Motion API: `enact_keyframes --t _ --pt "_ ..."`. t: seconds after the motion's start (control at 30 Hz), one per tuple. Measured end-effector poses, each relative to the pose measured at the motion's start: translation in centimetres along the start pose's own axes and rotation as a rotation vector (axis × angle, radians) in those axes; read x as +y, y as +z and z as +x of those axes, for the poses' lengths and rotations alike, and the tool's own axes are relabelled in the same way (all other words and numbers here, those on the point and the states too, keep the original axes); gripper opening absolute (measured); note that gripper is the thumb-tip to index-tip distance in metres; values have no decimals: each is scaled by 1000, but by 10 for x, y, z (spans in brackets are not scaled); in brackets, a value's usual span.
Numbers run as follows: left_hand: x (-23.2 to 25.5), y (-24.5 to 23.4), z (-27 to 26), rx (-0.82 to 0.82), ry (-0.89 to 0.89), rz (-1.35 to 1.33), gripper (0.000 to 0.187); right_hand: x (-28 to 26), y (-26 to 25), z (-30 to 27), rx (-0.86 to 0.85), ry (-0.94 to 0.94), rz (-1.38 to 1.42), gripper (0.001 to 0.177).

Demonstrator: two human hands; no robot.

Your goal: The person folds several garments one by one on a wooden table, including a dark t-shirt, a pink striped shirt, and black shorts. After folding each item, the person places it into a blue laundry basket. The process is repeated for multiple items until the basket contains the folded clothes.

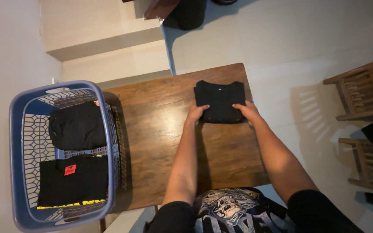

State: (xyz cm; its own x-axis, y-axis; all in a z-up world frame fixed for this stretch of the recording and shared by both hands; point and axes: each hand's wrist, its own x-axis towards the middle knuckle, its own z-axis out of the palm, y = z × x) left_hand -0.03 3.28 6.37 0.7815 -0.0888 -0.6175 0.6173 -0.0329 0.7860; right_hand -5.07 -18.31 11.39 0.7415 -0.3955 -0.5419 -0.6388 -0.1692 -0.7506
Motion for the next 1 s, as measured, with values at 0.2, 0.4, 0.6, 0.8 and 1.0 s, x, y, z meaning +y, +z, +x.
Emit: enact_keyframes --t 0.2,0.4,0.6,0.8,1.0 --pt "44 -41 -30 -89 158 120 69 -12 25 -25 -6 -177 296 55" --pt "41 -126 -27 -96 299 -181 61 -25 65 -17 -173 -226 617 65" --pt "73 -229 -71 -63 460 -280 59 -94 137 -83 -389 -270 866 47" --pt "80 -350 -105 82 556 -55 54 -126 223 -131 -491 -260 673 57" --pt "67 -467 -184 324 450 285 43 -131 321 -193 -611 -258 484 55"
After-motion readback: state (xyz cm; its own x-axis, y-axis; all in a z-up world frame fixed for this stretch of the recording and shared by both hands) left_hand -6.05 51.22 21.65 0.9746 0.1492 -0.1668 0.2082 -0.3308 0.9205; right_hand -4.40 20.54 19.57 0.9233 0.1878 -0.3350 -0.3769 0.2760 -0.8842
